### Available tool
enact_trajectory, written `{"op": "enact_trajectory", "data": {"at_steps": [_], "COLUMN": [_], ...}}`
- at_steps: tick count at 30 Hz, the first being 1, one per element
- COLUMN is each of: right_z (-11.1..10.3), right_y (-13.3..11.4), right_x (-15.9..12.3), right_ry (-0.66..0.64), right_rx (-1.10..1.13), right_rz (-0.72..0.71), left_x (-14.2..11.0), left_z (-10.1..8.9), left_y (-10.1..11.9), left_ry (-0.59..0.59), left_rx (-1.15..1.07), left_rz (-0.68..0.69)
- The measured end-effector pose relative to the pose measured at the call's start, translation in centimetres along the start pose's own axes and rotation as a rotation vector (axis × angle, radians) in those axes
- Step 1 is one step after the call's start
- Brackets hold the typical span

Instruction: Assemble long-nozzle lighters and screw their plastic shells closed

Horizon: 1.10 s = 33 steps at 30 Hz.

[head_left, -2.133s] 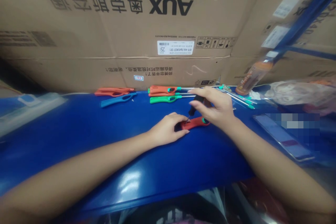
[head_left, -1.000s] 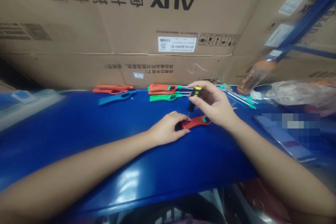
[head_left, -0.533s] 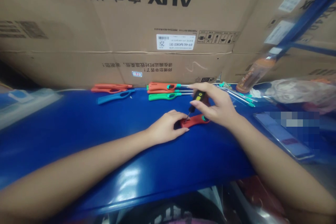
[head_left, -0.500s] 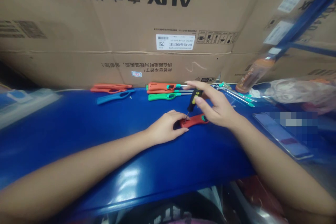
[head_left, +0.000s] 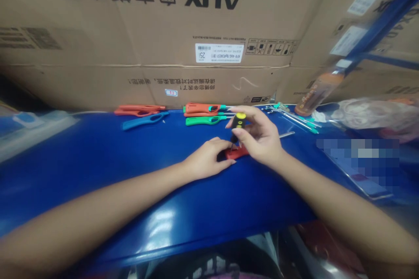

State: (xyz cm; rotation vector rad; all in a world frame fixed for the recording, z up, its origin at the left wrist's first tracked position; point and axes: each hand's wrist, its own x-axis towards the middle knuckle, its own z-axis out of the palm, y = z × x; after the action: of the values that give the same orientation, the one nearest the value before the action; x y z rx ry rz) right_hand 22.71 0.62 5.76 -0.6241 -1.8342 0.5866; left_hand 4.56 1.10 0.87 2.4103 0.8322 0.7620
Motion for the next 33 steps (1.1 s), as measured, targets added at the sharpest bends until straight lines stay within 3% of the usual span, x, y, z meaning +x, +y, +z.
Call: {"op": "enact_trajectory", "data": {"at_steps": [2, 3, 6, 10, 15, 21, 24, 29, 33], "right_z": [0.7, 0.8, 0.2, -1.0, -0.8, -0.4, -1.0, -2.3, -2.9], "right_y": [0.5, 0.7, 0.9, 0.5, 0.4, -0.1, -0.7, -1.1, -1.0], "right_x": [-0.2, -0.3, -0.2, 0.3, 0.4, 0.3, 0.6, 0.9, 1.1], "right_ry": [0.157, 0.174, 0.047, -0.136, -0.054, 0.056, 0.031, -0.114, -0.08], "right_rx": [-0.155, -0.226, -0.239, 0.083, 0.039, -0.299, -0.432, -0.272, -0.335], "right_rz": [-0.087, -0.13, -0.139, 0.031, -0.078, -0.272, -0.332, -0.21, -0.229], "left_x": [0.0, 0.0, 0.1, 0.1, 0.0, 0.0, 0.0, -0.1, -0.1], "left_z": [0.0, 0.1, 0.1, 0.0, 0.0, 0.2, 0.2, 0.1, 0.3], "left_y": [0.0, -0.1, 0.0, 0.1, 0.0, -0.2, -0.1, 0.0, -0.2], "left_ry": [0.0, 0.0, 0.002, -0.001, -0.011, 0.001, 0.005, 0.008, 0.018], "left_rx": [-0.015, -0.016, 0.004, 0.014, 0.009, -0.006, 0.011, 0.029, 0.01], "left_rz": [-0.001, -0.007, -0.016, -0.003, 0.004, 0.013, 0.007, -0.013, 0.001]}}
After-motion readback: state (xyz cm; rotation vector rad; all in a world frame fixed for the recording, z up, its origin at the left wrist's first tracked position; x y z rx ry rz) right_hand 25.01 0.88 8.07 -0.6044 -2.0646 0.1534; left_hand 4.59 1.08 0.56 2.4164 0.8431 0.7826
